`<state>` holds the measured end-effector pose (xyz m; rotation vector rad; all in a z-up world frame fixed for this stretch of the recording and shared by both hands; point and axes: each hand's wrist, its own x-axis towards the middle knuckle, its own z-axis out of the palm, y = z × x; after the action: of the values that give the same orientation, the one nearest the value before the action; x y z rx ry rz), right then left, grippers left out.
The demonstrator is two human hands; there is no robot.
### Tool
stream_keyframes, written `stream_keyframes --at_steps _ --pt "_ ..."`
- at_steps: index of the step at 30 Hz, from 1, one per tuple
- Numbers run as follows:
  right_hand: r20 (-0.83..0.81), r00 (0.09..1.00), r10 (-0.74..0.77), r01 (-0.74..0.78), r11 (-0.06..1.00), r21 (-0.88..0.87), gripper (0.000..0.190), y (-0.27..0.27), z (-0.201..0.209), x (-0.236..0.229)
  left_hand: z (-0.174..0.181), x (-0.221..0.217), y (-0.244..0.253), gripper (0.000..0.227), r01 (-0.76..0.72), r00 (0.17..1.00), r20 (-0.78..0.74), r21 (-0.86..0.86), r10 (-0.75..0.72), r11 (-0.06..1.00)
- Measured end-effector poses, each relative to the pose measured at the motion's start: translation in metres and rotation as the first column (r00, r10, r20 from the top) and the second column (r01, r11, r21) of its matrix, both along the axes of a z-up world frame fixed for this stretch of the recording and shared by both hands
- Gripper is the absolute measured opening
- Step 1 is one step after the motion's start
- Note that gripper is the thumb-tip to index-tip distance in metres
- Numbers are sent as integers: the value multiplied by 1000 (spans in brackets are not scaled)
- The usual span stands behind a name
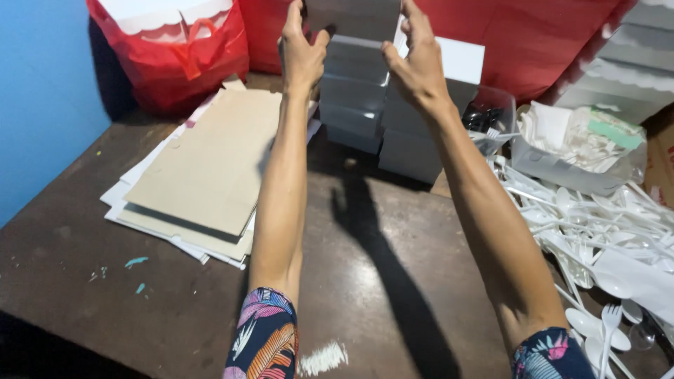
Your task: The person folds a flat cardboard sheet into a small rectangular box by hand, creasing edges and tucking flaps to form the sides and lid. The finished box is placed on the table among other completed boxes and plastic cutlery.
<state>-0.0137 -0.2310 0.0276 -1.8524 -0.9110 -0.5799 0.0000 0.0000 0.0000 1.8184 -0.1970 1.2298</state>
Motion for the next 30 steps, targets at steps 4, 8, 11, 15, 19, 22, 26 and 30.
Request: stream_keyframes --at_steps 4,8,11,15,19,22,26,30 --pt "-148 985 -88 73 992 -104 79 -2 2 10 -21 40 7 67 -22 1000 20 99 20 995" --pt "-189 977 -99 50 968 -246 96 2 -4 19 -38 57 -2 68 -101 992 -73 92 108 991" --pt "-189 973 -134 70 947 -312 96 2 -4 20 -37 51 -11 66 -160 971 -176 37 164 986" --pt "-270 951 -149 47 936 -349 94 2 3 5 -47 58 -2 75 -135 970 -210 -32 125 990" --pt "101 951 -294 310 913 -264 97 16 -17 3 -52 33 33 92 -108 968 -222 39 114 993" --pt "290 900 -326 347 938 -21 58 45 -26 -42 -38 -46 71 58 -158 938 -268 237 221 958" --pt "-304 953 10 -49 991 -121 20 104 -70 -116 -70 -156 149 49 -41 808 -518 427 282 903" --pt "-825 563 53 -294 945 -140 47 159 -157 -159 -74 -290 166 69 159 575 -792 355 205 921"
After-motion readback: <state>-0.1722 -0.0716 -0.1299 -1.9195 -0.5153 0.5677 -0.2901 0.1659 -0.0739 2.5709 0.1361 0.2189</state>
